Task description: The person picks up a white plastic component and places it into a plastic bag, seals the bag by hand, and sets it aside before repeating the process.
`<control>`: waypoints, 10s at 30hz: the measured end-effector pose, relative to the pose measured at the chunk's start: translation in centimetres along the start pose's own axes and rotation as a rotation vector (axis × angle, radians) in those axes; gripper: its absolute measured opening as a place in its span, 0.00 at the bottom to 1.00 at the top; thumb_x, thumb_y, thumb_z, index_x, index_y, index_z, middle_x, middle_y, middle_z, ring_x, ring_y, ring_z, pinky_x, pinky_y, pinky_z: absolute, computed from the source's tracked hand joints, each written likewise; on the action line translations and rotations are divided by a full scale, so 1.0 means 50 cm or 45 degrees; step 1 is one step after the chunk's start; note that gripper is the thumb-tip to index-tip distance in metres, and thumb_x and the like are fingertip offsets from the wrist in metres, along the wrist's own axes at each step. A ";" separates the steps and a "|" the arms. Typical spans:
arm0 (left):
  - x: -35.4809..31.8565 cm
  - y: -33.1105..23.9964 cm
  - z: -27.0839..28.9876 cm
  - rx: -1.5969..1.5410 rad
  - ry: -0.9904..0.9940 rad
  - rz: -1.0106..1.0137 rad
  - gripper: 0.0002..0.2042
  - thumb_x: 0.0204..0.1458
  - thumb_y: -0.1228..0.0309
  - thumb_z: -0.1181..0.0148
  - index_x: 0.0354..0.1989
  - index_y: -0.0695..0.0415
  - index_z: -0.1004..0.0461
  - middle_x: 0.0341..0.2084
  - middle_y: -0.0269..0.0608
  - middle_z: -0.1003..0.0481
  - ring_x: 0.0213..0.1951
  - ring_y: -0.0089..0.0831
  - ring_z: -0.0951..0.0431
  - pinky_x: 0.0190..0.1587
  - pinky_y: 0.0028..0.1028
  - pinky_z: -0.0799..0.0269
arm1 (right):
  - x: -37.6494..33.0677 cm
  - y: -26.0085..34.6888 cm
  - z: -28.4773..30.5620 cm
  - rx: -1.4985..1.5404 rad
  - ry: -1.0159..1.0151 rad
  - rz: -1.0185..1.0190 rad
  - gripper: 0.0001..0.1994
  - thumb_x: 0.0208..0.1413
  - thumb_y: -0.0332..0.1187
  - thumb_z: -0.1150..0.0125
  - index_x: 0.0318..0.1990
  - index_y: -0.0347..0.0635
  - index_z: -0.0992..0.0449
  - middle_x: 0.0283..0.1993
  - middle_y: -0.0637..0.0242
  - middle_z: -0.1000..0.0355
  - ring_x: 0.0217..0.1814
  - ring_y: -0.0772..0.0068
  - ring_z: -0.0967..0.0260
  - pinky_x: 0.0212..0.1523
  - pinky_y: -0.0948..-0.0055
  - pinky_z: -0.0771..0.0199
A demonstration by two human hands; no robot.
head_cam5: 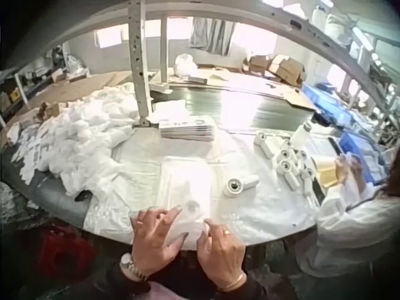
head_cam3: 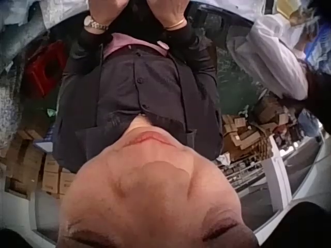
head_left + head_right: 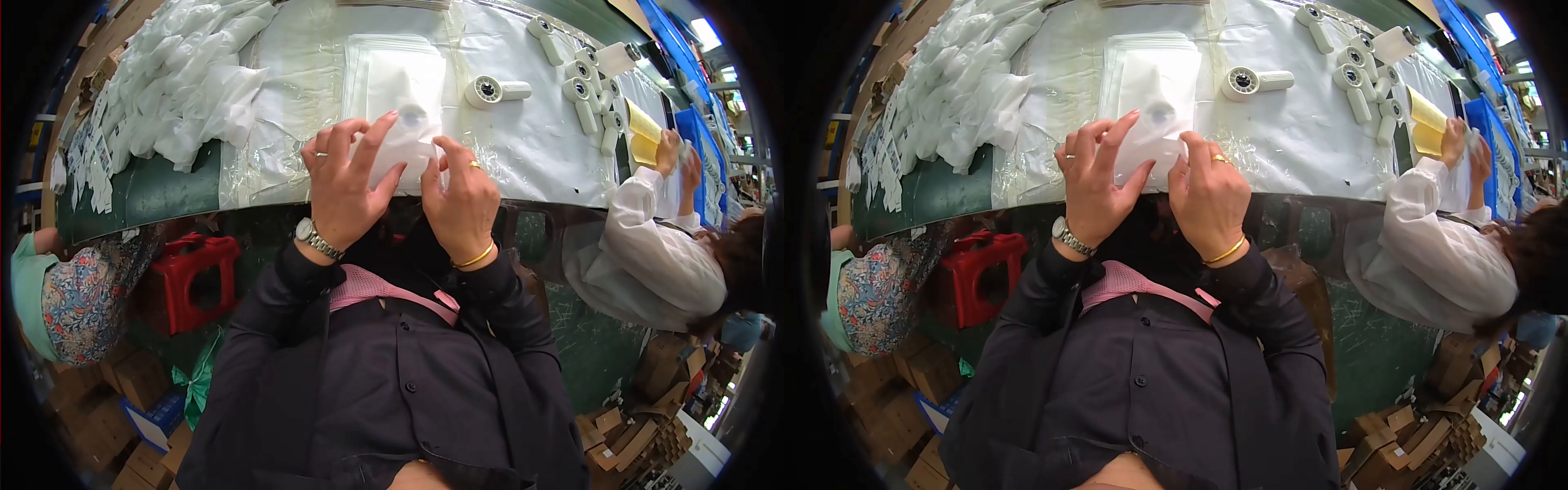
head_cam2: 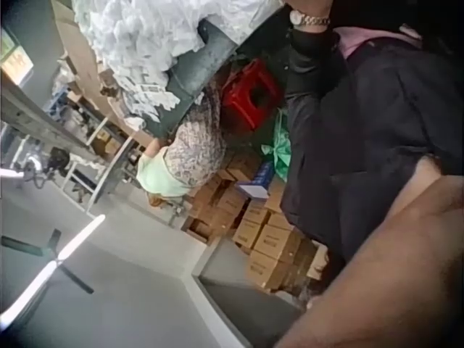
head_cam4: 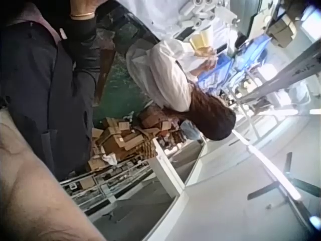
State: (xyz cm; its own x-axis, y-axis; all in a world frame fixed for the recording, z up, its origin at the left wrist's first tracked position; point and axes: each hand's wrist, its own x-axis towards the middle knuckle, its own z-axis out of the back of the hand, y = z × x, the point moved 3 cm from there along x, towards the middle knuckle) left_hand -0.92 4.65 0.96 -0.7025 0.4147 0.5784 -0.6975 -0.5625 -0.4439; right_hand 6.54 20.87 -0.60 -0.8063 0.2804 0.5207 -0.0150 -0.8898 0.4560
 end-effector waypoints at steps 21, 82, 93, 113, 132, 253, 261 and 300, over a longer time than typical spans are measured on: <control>-0.060 0.052 0.016 -0.821 0.352 0.593 0.27 0.62 0.79 0.31 0.71 0.57 0.27 0.30 0.28 0.23 0.32 0.15 0.28 0.36 0.21 0.31 | -0.045 -0.066 0.044 0.723 0.225 -0.469 0.12 0.64 0.20 0.31 0.53 0.37 0.19 0.35 0.76 0.22 0.27 0.92 0.38 0.27 0.85 0.38; -0.054 0.083 -0.019 -1.240 0.379 0.842 0.31 0.69 0.78 0.39 0.79 0.58 0.42 0.27 0.34 0.20 0.17 0.14 0.31 0.18 0.15 0.43 | -0.019 0.050 -0.021 0.342 0.455 0.453 0.08 0.65 0.33 0.43 0.38 0.36 0.27 0.41 0.57 0.27 0.43 0.55 0.21 0.40 0.62 0.21; -0.057 0.100 -0.018 -1.244 0.443 0.859 0.30 0.69 0.78 0.38 0.77 0.58 0.40 0.29 0.36 0.18 0.17 0.15 0.29 0.17 0.15 0.45 | -0.005 0.045 -0.030 0.435 0.274 0.254 0.13 0.64 0.39 0.38 0.36 0.37 0.26 0.43 0.56 0.26 0.49 0.54 0.22 0.47 0.60 0.21; -0.060 0.096 -0.039 -1.242 0.444 0.802 0.33 0.68 0.78 0.37 0.79 0.56 0.44 0.25 0.34 0.21 0.17 0.15 0.30 0.18 0.16 0.41 | -0.024 0.038 -0.056 0.261 0.394 0.478 0.08 0.63 0.33 0.41 0.38 0.37 0.26 0.43 0.58 0.27 0.48 0.55 0.24 0.48 0.63 0.22; -0.060 0.118 -0.025 -1.225 0.380 0.846 0.19 0.67 0.80 0.41 0.65 0.60 0.32 0.25 0.33 0.25 0.14 0.18 0.33 0.14 0.18 0.44 | -0.019 -0.050 0.090 0.994 0.075 -0.161 0.08 0.74 0.33 0.41 0.48 0.37 0.31 0.38 0.52 0.23 0.42 0.43 0.22 0.44 0.56 0.24; -0.054 0.157 0.074 -0.583 0.116 0.396 0.09 0.65 0.82 0.37 0.52 0.63 0.18 0.50 0.45 0.19 0.50 0.34 0.18 0.58 0.30 0.24 | -0.085 -0.109 0.179 0.084 -0.055 0.179 0.06 0.59 0.26 0.23 0.34 0.43 0.18 0.22 0.66 0.27 0.20 0.63 0.29 0.24 0.65 0.30; -0.048 0.123 0.084 -0.356 0.259 -0.155 0.23 0.52 0.83 0.32 0.59 0.56 0.19 0.61 0.45 0.22 0.61 0.46 0.22 0.65 0.40 0.27 | -0.046 -0.074 0.108 0.179 0.027 0.300 0.16 0.54 0.21 0.25 0.50 0.44 0.15 0.45 0.64 0.20 0.44 0.60 0.22 0.44 0.64 0.21; 0.014 0.081 -0.046 -0.789 -0.047 0.650 0.05 0.60 0.76 0.31 0.32 0.60 0.19 0.27 0.39 0.18 0.35 0.30 0.21 0.47 0.34 0.27 | 0.029 -0.053 -0.030 0.716 -0.043 -0.339 0.07 0.68 0.28 0.32 0.37 0.34 0.18 0.29 0.64 0.24 0.32 0.69 0.31 0.40 0.69 0.31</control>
State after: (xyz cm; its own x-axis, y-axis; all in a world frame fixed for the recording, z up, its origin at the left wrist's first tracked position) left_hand -4.55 4.31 -2.01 -0.9584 0.1832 0.2191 -0.2506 -0.1722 -0.9526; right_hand 4.49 23.08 -2.14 -0.7985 0.4859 0.3553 0.1085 -0.4644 0.8789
